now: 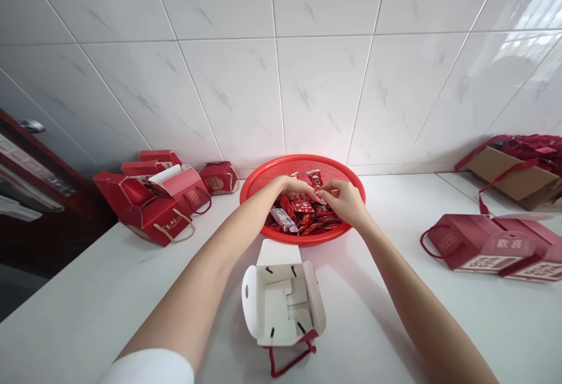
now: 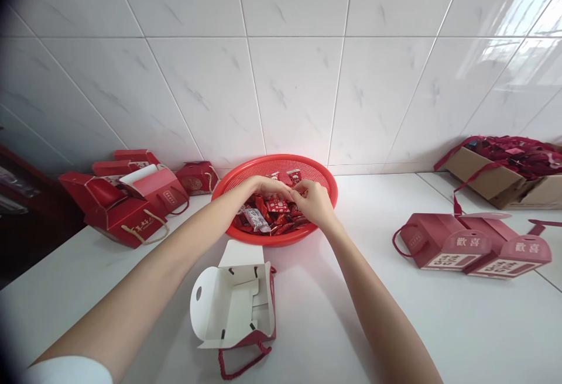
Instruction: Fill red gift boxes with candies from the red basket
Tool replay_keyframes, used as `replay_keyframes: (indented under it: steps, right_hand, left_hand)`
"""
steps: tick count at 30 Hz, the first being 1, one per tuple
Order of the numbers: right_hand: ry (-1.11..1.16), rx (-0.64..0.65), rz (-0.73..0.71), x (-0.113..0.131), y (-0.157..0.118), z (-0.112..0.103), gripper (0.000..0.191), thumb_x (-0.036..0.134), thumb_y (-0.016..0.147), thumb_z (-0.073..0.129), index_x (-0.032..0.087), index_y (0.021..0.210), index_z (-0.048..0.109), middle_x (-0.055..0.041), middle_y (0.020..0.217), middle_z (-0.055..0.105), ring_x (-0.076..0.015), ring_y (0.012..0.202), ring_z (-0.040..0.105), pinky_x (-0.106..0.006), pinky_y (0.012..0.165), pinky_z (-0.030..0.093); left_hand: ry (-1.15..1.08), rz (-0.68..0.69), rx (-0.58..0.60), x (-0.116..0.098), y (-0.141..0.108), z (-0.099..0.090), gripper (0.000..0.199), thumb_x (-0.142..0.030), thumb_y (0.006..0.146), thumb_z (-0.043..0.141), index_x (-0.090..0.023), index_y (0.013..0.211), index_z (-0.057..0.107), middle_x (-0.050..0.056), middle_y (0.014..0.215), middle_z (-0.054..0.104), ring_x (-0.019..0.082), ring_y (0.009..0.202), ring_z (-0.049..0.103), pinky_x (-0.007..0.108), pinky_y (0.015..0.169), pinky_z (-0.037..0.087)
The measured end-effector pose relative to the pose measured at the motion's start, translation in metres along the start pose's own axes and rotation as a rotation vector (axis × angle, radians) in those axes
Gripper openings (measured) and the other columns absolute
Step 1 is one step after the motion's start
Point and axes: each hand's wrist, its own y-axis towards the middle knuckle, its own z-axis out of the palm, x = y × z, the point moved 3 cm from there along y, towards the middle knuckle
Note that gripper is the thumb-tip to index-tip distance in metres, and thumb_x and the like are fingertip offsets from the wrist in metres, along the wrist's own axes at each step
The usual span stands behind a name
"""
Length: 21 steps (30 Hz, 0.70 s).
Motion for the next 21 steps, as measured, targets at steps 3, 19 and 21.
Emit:
replay_keyframes:
  steps: [3, 19, 21]
  right_hand:
    - [0.034, -0.036, 0.011, -0.001, 0.002, 0.0, 0.01, 0.024, 0.085, 0.063, 0.022, 0.08, 0.071, -0.0042, 0.084, 0.078, -0.0212, 0.077, 0.073, -0.03, 0.069, 0.053]
    - [0.183, -0.163, 0.074, -0.009, 0.006, -0.004, 0.01, 0.024, 0.085, 0.06, 0.021, 0.088, 0.069, -0.0068, 0.096, 0.078, -0.0238, 0.093, 0.073, -0.034, 0.079, 0.057]
    - [0.199, -0.195, 0.071, -0.01, 0.007, -0.006, 0.011, 0.026, 0.085, 0.06, 0.021, 0.089, 0.069, -0.0067, 0.096, 0.078, -0.0242, 0.095, 0.072, -0.035, 0.08, 0.057]
  left_hand:
    - [-0.106, -0.026, 0.084, -0.001, -0.001, 0.004, 0.038, -0.044, 0.063, 0.081, -0.027, 0.096, 0.075, 0.001, 0.095, 0.074, 0.022, 0.087, 0.066, 0.031, 0.07, 0.055]
    - [-0.365, 0.1, 0.101, -0.018, -0.002, 0.002, 0.03, -0.036, 0.056, 0.092, -0.019, 0.078, 0.08, 0.005, 0.091, 0.08, 0.021, 0.086, 0.071, 0.032, 0.077, 0.058]
    - [-0.39, 0.145, 0.097, -0.025, -0.005, 0.003, 0.029, -0.034, 0.057, 0.092, -0.018, 0.076, 0.079, 0.005, 0.087, 0.08, 0.022, 0.087, 0.073, 0.035, 0.085, 0.059]
